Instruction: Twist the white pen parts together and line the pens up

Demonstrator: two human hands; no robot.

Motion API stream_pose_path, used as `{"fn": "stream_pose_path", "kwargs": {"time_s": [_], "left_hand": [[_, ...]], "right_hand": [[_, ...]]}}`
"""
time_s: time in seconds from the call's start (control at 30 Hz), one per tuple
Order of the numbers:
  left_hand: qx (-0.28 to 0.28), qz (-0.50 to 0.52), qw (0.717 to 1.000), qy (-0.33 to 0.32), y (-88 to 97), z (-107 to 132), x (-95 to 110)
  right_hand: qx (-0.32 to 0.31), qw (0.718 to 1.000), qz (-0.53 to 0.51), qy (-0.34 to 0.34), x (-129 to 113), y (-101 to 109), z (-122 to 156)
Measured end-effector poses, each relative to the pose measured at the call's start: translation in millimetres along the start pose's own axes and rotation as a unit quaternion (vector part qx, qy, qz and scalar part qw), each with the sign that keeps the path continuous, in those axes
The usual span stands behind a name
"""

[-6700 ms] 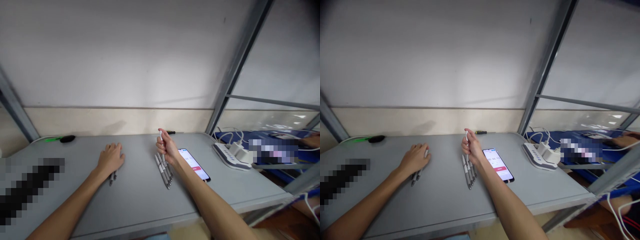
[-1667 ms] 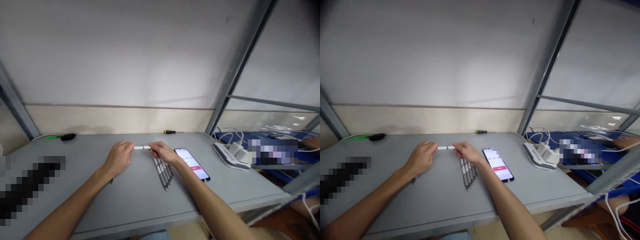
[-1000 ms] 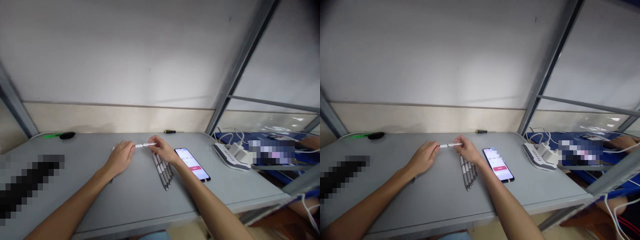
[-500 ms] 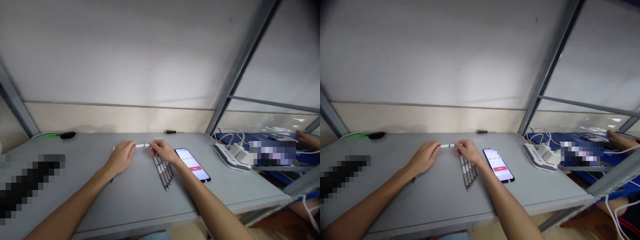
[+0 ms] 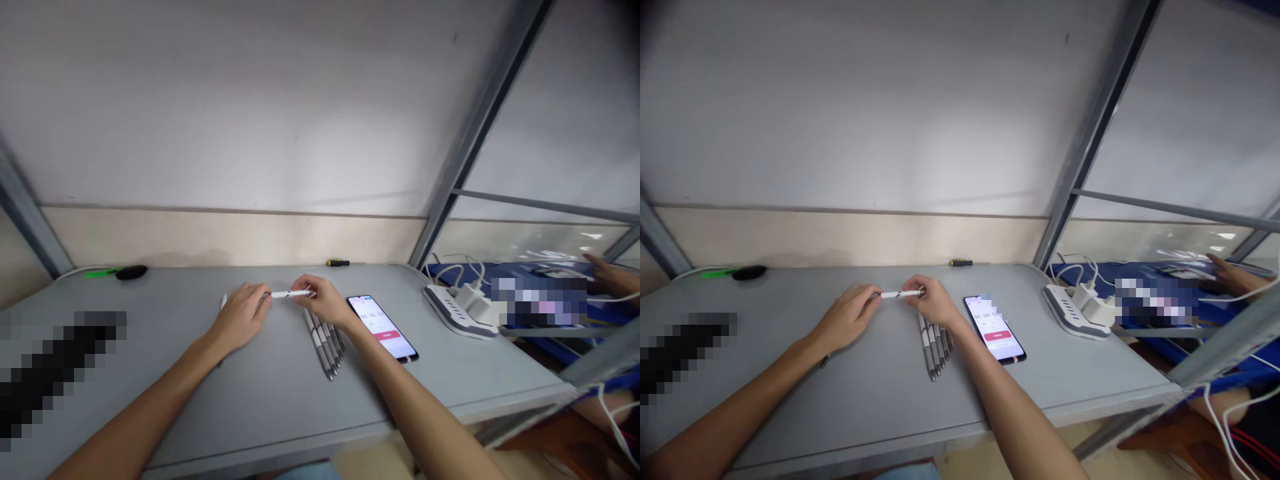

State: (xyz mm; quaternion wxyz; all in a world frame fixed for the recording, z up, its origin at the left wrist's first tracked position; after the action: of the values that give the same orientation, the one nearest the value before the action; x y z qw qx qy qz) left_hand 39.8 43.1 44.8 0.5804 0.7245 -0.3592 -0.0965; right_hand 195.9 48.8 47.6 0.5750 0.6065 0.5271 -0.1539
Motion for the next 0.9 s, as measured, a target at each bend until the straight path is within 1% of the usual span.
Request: {"fn": "stream_pose_path", "kwargs": {"time_s": [0.1, 0.17, 0.23, 0.4, 0.57, 0.77, 0.9], "left_hand": [[0.001, -0.004, 1.000, -0.005, 0.1, 0, 1], [0.000, -0.005, 1.000, -0.011, -0.6, 0, 1], [-0.003, -0.006, 1.000, -0.014, -1.7, 0, 1], [-0.016, -0.014, 1.000, -0.015, -4.6, 0, 1], [-0.021, -0.013, 1.000, -0.013, -5.2, -1, 0], [-0.023, 0.016, 1.000, -0.007, -6.9, -2, -3], [-0.025, 0.085, 0.996, 0.011, -8.6, -3, -6]], "right_hand": [[-0.014, 0.999, 0.011, -0.028, 3, -3, 0], [-0.023, 0.999, 0.034, -0.033, 2, -4, 1], [-0.019, 0.998, 0.051, -0.020, -1, -4, 1], [0.025, 0.994, 0.102, 0.021, -7, 1, 3], [0.034, 0.982, 0.166, 0.079, -15, -1, 4], [0.044, 0.978, 0.183, 0.086, -19, 0, 5], [0.051, 0.976, 0.189, 0.096, -21, 1, 6]]}}
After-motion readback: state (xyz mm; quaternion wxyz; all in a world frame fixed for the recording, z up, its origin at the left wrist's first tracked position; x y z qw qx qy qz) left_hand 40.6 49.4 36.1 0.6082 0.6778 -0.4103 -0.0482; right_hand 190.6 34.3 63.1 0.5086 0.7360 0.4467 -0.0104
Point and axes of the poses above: each hand's wrist, its own z-axis away from the middle knuckle, its own y-axis out of the back of the hand, x = y × z, the point moved 8 cm from there along -z, towards the middle knuckle, and after that the axes turned 11 degrees about -x, right-handed, at the moved point
